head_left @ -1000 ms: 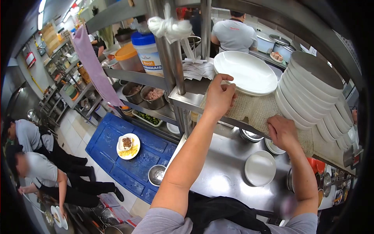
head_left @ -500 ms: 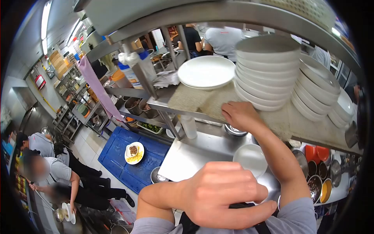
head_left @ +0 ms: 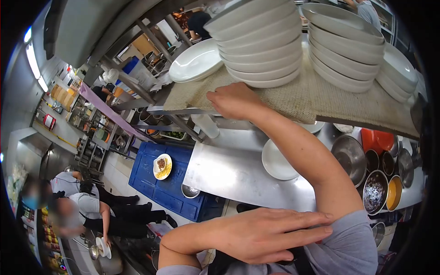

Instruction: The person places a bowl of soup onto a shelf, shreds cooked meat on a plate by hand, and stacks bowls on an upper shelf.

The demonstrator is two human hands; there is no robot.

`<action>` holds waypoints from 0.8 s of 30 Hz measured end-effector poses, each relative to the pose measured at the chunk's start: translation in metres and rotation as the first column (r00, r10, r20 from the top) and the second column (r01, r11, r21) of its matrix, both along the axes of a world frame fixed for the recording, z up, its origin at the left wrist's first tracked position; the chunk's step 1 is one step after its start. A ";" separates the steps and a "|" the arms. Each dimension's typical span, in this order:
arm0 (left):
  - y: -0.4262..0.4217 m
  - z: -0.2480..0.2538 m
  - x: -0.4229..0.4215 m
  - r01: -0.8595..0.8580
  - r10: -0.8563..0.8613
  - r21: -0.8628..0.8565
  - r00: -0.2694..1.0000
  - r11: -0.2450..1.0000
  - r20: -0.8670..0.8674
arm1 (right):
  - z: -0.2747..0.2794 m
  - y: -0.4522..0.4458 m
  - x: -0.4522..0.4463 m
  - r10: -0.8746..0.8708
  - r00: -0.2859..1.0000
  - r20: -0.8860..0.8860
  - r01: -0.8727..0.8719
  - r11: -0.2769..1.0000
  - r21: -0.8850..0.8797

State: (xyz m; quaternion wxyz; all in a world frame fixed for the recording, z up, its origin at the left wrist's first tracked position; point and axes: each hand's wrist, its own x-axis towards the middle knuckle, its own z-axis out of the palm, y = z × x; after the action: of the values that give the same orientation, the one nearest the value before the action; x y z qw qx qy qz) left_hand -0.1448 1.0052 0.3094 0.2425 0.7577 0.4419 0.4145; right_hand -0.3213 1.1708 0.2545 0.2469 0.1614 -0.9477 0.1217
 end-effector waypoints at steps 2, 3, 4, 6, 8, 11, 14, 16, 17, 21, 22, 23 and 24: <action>0.010 0.005 0.003 -0.025 0.022 0.053 0.999 0.998 0.043 | 0.000 0.002 -0.001 -0.013 1.000 0.026 0.014 1.000 -0.028; 0.016 0.006 0.003 -0.033 0.021 0.135 0.995 0.990 0.094 | 0.001 0.002 0.001 -0.011 0.999 0.042 0.012 1.000 -0.019; 0.020 0.007 0.006 -0.048 0.016 0.217 0.989 0.975 0.146 | 0.001 0.002 0.002 -0.008 0.998 0.059 0.009 1.000 -0.009; 0.027 0.022 0.023 -0.127 0.077 0.266 0.979 0.956 0.191 | 0.000 0.003 0.004 -0.021 0.998 0.064 0.021 1.000 -0.006; 0.034 0.028 0.041 -0.267 0.153 0.383 0.941 0.884 0.301 | 0.001 0.003 0.003 -0.030 0.997 0.065 0.030 1.000 0.007; 0.031 0.026 0.063 -0.404 0.225 0.435 0.885 0.804 0.406 | 0.002 0.003 0.008 -0.037 0.996 0.081 0.037 0.999 0.007; 0.008 0.047 0.061 -0.336 0.232 0.386 0.928 0.859 0.291 | 0.003 -0.004 0.016 -0.084 0.994 0.076 0.084 0.996 0.006; -0.011 0.045 0.071 -0.349 0.308 0.409 0.937 0.843 0.165 | -0.004 -0.009 0.027 -0.035 0.998 -0.052 0.024 0.980 -0.196; -0.021 0.043 0.075 -0.350 0.330 0.438 0.936 0.828 0.124 | -0.017 -0.012 0.032 0.009 0.993 -0.120 -0.039 0.967 -0.252; -0.087 0.057 0.072 -0.280 0.391 0.411 0.894 0.868 -0.217 | -0.101 -0.058 0.150 0.053 0.990 0.131 0.052 0.726 -0.686; -0.106 0.064 0.069 -0.279 0.411 0.406 0.866 0.870 -0.284 | -0.139 -0.082 0.189 0.080 0.991 0.105 0.033 0.618 -0.785; -0.127 0.072 0.067 -0.294 0.414 0.341 0.834 0.893 -0.365 | -0.187 -0.096 0.229 0.120 0.937 0.327 0.179 0.639 -0.748; -0.147 0.085 0.065 -0.296 0.393 0.272 0.803 0.916 -0.449 | -0.203 -0.117 0.270 0.180 0.787 0.591 0.429 0.529 -0.732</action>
State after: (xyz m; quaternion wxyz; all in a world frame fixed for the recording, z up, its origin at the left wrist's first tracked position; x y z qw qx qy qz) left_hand -0.0798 0.8584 0.3949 -0.0312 0.7640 0.5786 0.2838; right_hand -0.0509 1.0534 0.0510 -0.0131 -0.0980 -0.8045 0.5857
